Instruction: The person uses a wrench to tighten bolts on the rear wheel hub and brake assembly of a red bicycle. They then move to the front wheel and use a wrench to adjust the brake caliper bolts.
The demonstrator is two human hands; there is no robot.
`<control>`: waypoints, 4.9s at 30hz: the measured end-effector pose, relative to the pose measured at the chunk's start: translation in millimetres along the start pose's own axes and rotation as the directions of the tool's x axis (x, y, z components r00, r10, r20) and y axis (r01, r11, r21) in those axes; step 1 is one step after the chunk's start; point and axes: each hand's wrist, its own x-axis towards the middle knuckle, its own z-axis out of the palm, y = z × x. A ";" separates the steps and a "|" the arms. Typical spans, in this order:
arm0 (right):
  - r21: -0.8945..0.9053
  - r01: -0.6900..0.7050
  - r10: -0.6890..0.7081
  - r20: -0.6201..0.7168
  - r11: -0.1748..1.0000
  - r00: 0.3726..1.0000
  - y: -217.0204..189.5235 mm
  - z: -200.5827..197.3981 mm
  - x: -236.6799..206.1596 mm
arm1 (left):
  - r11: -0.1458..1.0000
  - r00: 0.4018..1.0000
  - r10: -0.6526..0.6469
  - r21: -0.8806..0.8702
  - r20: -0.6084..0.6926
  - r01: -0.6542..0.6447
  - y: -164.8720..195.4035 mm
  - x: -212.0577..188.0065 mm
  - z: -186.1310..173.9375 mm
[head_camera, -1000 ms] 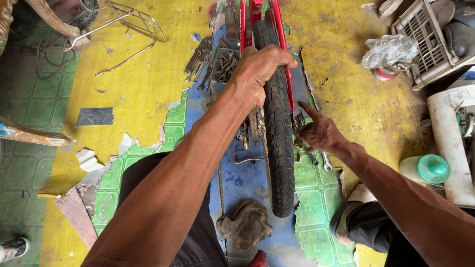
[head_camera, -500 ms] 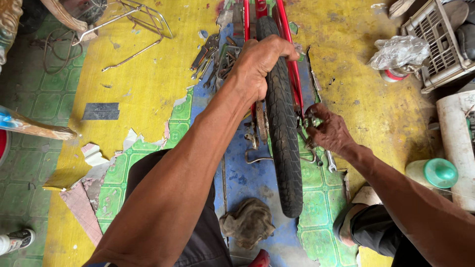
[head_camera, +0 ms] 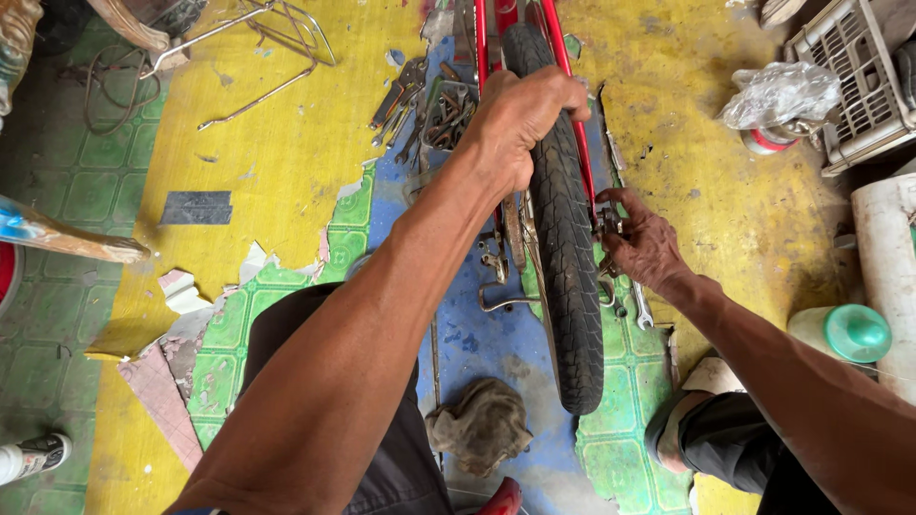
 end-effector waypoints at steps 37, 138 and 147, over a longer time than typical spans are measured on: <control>0.271 0.143 -0.151 0.009 0.952 0.988 21.3 5.4 1.2 | 0.993 0.997 -0.072 0.097 -0.005 0.072 -0.4 7.3 2.8; 0.108 0.337 -0.336 -0.032 0.935 0.941 44.4 -9.3 26.2 | 0.975 0.974 0.217 0.031 0.068 -0.219 -19.6 7.1 12.7; -0.245 0.342 -0.343 0.041 0.907 0.939 32.7 -23.5 14.7 | 0.974 0.973 0.222 0.036 0.066 -0.225 -17.0 2.9 17.7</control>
